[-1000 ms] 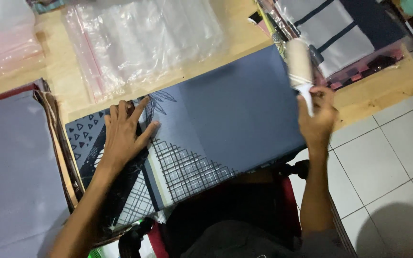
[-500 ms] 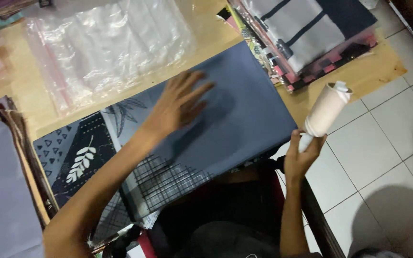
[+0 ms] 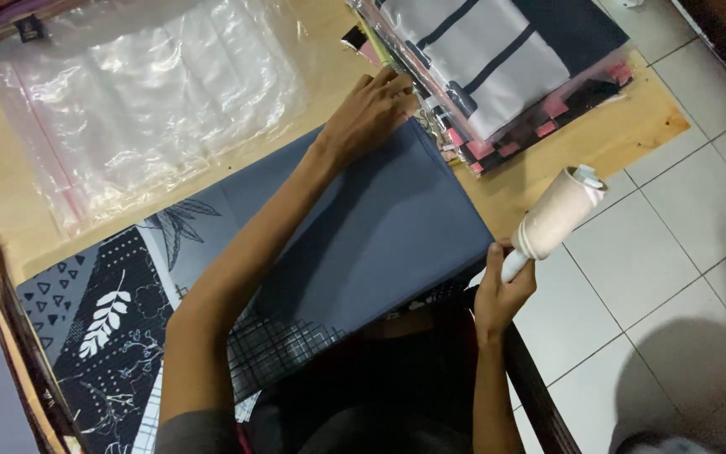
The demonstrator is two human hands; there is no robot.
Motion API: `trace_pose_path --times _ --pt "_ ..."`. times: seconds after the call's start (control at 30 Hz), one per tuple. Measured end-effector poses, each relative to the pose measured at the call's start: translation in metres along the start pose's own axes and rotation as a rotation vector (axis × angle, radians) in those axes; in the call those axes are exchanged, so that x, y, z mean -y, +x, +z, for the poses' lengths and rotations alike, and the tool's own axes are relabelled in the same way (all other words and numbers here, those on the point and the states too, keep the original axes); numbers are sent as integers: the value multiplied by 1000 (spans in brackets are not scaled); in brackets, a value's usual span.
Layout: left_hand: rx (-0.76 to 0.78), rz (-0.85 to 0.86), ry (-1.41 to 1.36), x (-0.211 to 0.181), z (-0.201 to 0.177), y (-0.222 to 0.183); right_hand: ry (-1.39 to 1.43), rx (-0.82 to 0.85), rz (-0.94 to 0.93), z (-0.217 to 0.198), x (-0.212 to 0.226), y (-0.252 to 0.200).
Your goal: Using a lint roller to clean a patterned fabric and then folding it.
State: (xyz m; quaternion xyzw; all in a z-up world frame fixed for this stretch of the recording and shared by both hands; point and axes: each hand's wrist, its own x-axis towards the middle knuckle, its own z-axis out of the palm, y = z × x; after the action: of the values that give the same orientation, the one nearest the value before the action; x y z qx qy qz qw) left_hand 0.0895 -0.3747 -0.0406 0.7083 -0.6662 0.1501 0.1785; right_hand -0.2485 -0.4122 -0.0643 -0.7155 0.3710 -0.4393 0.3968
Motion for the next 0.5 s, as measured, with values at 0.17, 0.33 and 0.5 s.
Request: trace_pose_path --times 0.17,0.33,0.5 --pt "0 -22 -36 0 -12 5 10 6 34 -3 4 2" --pt "80 -40 -37 6 -23 4 -7 13 14 -7 -8 0" --pt "29 -46 -107 7 -22 5 -34 46 -21 -8 -7 1"
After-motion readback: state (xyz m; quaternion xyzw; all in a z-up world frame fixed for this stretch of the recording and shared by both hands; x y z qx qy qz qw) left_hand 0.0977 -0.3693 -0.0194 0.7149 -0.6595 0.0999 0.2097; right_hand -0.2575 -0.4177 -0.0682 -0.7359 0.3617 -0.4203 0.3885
